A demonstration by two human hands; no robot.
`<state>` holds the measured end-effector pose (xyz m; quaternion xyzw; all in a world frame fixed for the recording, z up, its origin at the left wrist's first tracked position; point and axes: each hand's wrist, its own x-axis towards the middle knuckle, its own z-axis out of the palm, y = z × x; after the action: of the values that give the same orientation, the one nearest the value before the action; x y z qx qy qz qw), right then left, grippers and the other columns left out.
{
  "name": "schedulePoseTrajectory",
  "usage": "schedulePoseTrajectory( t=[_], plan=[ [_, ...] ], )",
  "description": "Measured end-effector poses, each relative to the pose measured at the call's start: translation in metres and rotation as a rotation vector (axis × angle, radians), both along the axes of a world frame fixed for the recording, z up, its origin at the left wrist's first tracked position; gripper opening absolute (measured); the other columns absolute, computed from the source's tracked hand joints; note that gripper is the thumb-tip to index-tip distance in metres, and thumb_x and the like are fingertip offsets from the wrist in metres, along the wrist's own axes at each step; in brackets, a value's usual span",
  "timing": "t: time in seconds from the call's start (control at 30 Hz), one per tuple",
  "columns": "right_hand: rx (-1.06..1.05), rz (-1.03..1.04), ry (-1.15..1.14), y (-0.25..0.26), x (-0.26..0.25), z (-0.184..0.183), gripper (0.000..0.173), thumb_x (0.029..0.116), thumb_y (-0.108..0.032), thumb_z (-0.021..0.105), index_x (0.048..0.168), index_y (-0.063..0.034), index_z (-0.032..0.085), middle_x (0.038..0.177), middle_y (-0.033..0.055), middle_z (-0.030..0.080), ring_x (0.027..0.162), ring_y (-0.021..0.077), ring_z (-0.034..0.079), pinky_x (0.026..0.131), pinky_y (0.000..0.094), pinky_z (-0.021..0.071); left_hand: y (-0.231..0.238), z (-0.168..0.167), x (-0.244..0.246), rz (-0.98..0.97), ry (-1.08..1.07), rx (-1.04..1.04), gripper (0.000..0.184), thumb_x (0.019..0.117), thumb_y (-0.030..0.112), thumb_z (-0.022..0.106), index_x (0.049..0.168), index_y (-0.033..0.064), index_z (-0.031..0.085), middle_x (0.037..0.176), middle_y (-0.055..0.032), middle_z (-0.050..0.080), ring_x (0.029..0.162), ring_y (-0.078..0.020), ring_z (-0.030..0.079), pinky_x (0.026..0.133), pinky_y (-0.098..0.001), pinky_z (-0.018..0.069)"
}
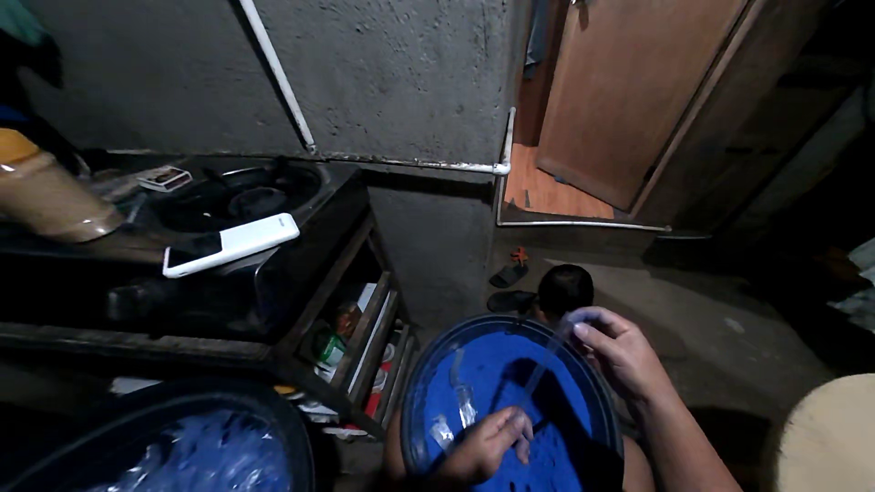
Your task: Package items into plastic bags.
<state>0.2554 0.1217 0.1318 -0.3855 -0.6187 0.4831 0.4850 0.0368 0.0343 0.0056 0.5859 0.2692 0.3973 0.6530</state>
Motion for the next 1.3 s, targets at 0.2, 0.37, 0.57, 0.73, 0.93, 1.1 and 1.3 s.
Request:
schedulePoseTrajectory(
  t=[0.2, 0.37, 0.57, 0.73, 0.93, 1.1, 1.3],
  plan=[
    [-0.318, 0.404, -0.251, -0.044, -0.034, -0.063, 0.043, 0.0978, -0.028, 0.065, 0.133, -0.0035, 0.064, 0.126, 0.0078, 0.066, 0.098, 0.0112, 0.067, 0.087, 0.0317, 0.0581, 0.005, 0.007, 0.003, 0.148, 0.183, -0.007, 0.032, 0.1075, 0.017, 0.036, 0.111, -0.0019, 0.062, 0.078, 0.0023, 0.062, 0.072, -0.0059, 0.062, 0.075, -0.0278, 0.0559],
    [-0.439, 0.29, -0.06, -0.049, -0.043, -0.086, 0.032, 0.1082, -0.019, 0.044, 0.11, -0.0037, 0.073, 0.099, -0.0001, 0.072, 0.089, 0.0057, 0.067, 0.084, 0.0264, 0.0563, -0.001, -0.009, 0.002, 0.102, 0.264, 0.066, 0.041, 0.1092, 0.023, 0.031, 0.093, -0.0021, 0.06, 0.075, -0.0012, 0.061, 0.072, -0.0082, 0.06, 0.076, -0.0305, 0.0538],
    [-0.502, 0.256, -0.033, -0.021, -0.021, -0.077, 0.038, 0.1107, -0.022, 0.039, 0.109, -0.0012, 0.071, 0.1, 0.0036, 0.074, 0.093, 0.0117, 0.068, 0.087, 0.0295, 0.0561, -0.017, -0.023, -0.006, 0.108, 0.278, 0.087, 0.044, 0.1087, 0.021, 0.029, 0.088, -0.0004, 0.061, 0.077, -0.0028, 0.063, 0.075, -0.0091, 0.06, 0.078, -0.0307, 0.0521],
    [-0.413, 0.232, -0.156, -0.009, -0.011, -0.058, 0.03, 0.1072, -0.02, 0.047, 0.102, -0.007, 0.074, 0.078, -0.007, 0.062, 0.069, 0.0025, 0.056, 0.068, 0.0205, 0.0492, -0.029, -0.037, -0.024, 0.058, 0.357, 0.006, 0.044, 0.1084, 0.028, 0.038, 0.096, -0.0016, 0.068, 0.087, -0.0057, 0.069, 0.081, -0.0093, 0.062, 0.081, -0.0312, 0.0505],
    [-0.275, 0.235, -0.249, -0.019, -0.022, -0.054, 0.02, 0.1011, -0.019, 0.061, 0.099, -0.0068, 0.076, 0.078, -0.0064, 0.068, 0.07, 0.0017, 0.062, 0.07, 0.0216, 0.0545, -0.011, -0.012, -0.01, 0.12, 0.143, 0.006, 0.036, 0.1089, 0.02, 0.032, 0.125, -0.0016, 0.056, 0.078, 0.0043, 0.056, 0.07, -0.0047, 0.058, 0.071, -0.0271, 0.0536],
    [-0.17, 0.03, -0.362, -0.028, 0.004, -0.043, 0.013, 0.0936, -0.018, 0.07, 0.091, -0.0076, 0.076, 0.076, -0.0047, 0.07, 0.069, 0.0036, 0.065, 0.069, 0.0236, 0.0569, 0.01, 0.021, -0.029, 0.056, 0.746, 0.499, 0.034, 0.1092, 0.018, 0.044, 0.111, -0.0071, 0.067, 0.105, -0.0226, 0.069, 0.102, -0.0346, 0.068, 0.096, -0.0497, 0.0523],
    [-0.615, 0.141, 0.273, -0.088, -0.018, -0.073, 0.015, 0.0952, -0.002, 0.056, 0.093, -0.0091, 0.069, 0.074, -0.0024, 0.07, 0.065, 0.0052, 0.065, 0.065, 0.0221, 0.0563, 0.036, 0.028, -0.022, 0.633, 0.751, 0.658, 0.016, 0.0958, 0.01, 0.065, 0.103, 0.0073, 0.08, 0.103, -0.0131, 0.071, 0.099, -0.0256, 0.068, 0.091, -0.0396, 0.0569]
  ],
)
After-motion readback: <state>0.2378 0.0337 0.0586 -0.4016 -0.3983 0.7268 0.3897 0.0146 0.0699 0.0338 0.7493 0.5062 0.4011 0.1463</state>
